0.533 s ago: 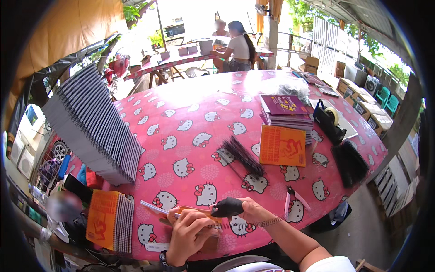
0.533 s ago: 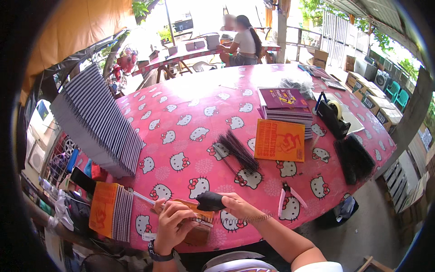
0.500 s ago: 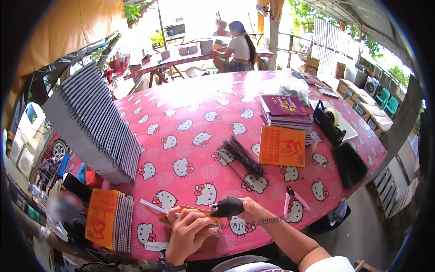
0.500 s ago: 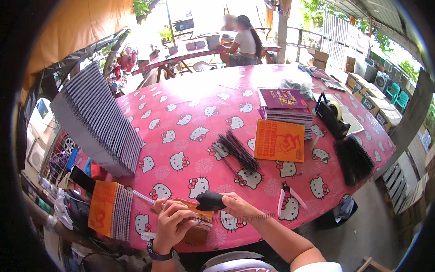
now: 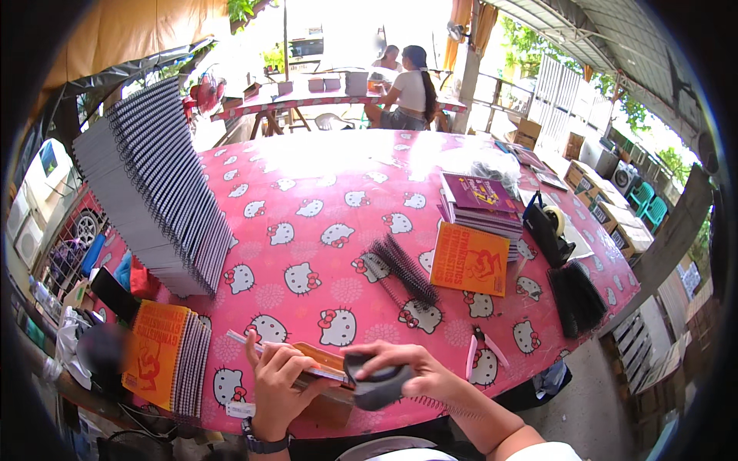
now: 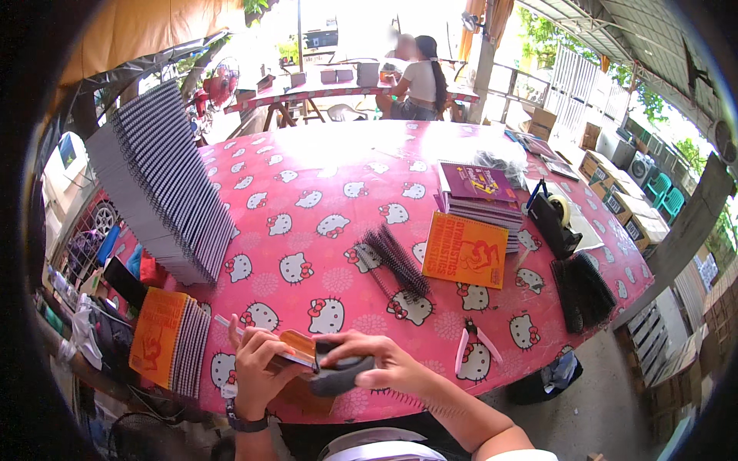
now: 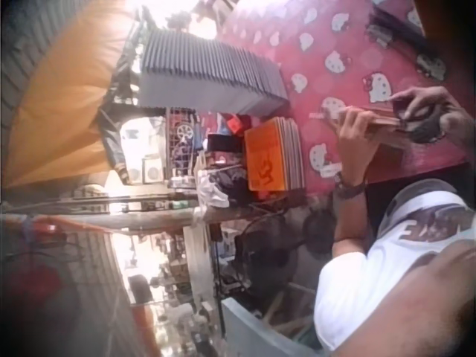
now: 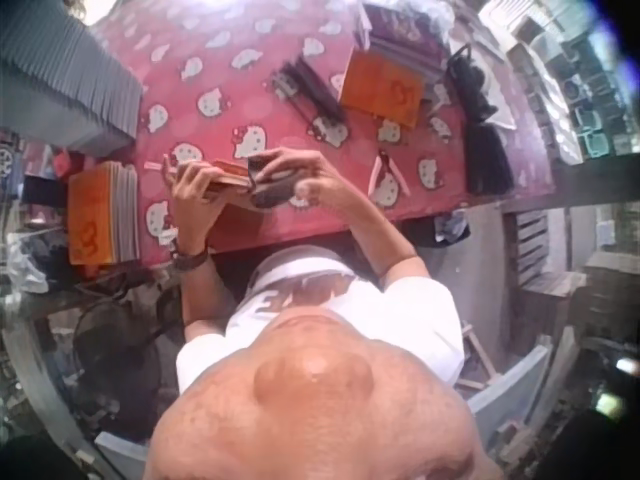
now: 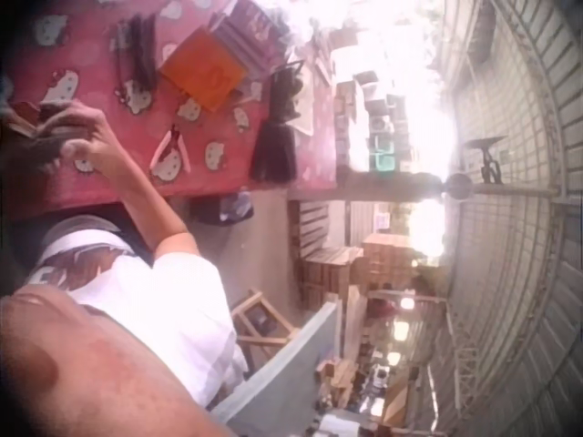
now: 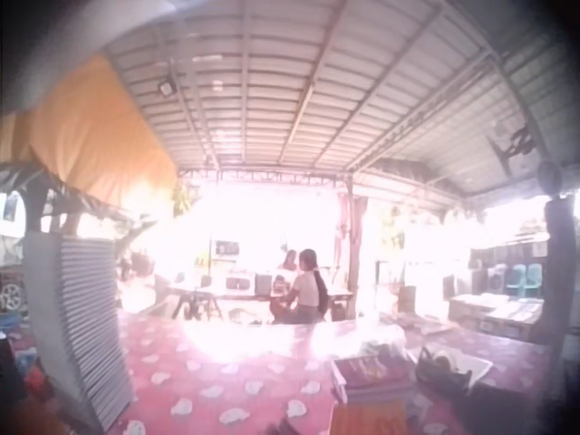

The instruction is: The person manually inserts spiral spines through the pre-punched holes of booklets and uses a handheld black crimping tool to secure the ends of the spines, handling them one at a time from stacks on a table.

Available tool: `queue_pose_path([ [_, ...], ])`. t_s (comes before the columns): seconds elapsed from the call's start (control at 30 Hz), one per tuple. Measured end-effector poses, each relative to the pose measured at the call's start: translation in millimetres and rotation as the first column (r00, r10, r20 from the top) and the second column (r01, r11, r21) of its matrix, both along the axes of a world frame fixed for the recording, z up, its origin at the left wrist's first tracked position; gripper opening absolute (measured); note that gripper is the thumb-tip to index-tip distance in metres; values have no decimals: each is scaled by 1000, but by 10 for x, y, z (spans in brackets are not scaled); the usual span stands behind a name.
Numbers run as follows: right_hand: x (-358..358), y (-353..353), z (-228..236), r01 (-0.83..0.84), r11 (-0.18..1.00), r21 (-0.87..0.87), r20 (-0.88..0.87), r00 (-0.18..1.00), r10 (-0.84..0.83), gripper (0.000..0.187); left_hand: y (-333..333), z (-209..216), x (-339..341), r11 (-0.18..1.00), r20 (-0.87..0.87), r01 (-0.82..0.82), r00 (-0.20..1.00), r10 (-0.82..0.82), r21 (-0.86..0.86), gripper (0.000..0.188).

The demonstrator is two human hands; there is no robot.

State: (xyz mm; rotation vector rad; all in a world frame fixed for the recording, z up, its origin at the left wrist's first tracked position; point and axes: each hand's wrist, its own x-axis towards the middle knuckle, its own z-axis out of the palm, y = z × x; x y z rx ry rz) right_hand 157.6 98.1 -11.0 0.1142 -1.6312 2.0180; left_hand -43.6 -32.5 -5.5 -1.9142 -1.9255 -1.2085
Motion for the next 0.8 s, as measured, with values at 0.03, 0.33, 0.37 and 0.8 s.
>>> queue_pose_path([
  [0.03,-31,72,-92,95,981,170,149,981,-121,54,6,-39,18,999,-9,-12,1000,13,31,30],
  [0.33,-192,507,-55,-14,950,311,488,860,-147,48,45,-24,259,989,-25,-129,991,131,66,37],
  [0.37,-192,516,-18,-39,966,256,418,905,-74,48,39,15,236,992,-21,-113,993,115,62,36],
  [0.8,-393,464,107,-80,897,436,512,841,-174,40,-63,73,93,995,35,-100,994,101,-24,34],
])
